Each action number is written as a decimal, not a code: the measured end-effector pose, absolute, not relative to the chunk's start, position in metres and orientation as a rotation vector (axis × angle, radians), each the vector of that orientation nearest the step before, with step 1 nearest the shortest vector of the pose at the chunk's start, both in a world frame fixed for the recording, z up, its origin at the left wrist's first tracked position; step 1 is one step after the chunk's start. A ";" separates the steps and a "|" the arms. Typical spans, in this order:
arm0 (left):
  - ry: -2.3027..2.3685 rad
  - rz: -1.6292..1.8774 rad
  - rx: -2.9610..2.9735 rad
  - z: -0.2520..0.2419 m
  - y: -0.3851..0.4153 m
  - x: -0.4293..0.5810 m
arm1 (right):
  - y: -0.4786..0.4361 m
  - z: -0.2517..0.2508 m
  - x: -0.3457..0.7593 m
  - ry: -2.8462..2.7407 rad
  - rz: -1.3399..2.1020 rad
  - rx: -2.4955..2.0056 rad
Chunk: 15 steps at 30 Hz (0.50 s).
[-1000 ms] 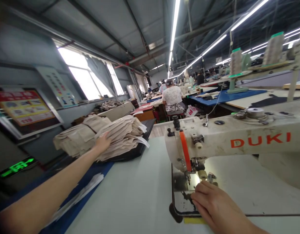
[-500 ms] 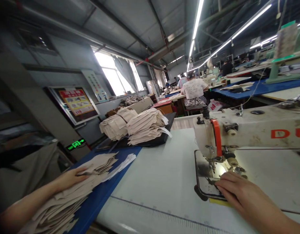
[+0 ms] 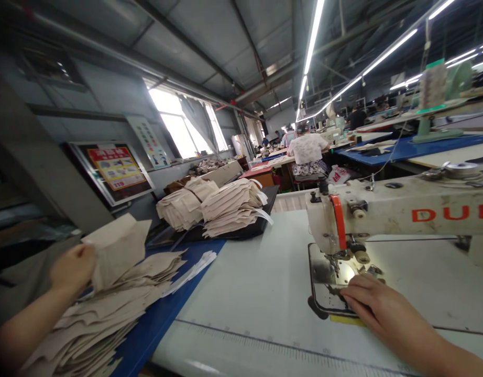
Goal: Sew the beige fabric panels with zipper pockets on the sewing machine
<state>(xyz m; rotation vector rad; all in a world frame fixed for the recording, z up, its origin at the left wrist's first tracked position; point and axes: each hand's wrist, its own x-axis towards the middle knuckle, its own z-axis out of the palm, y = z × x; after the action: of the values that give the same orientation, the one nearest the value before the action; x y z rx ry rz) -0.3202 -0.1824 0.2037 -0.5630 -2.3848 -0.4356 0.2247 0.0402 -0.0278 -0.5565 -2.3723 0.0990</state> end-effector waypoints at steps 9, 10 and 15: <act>-1.974 -0.454 -1.213 0.197 -0.136 -0.216 | 0.034 -0.016 0.222 -2.502 0.320 -0.673; -1.820 -0.417 -1.472 0.179 -0.130 -0.193 | 0.033 -0.014 0.222 -2.512 0.324 -0.688; -1.240 -0.308 -2.258 0.048 -0.107 -0.068 | 0.032 -0.012 0.220 -2.507 0.305 -0.692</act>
<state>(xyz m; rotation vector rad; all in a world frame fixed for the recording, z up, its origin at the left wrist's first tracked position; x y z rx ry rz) -0.0685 -0.1069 0.0478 -2.2578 -1.2399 -0.3082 0.2198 0.0317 -0.0117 -0.6918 -2.5074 0.3054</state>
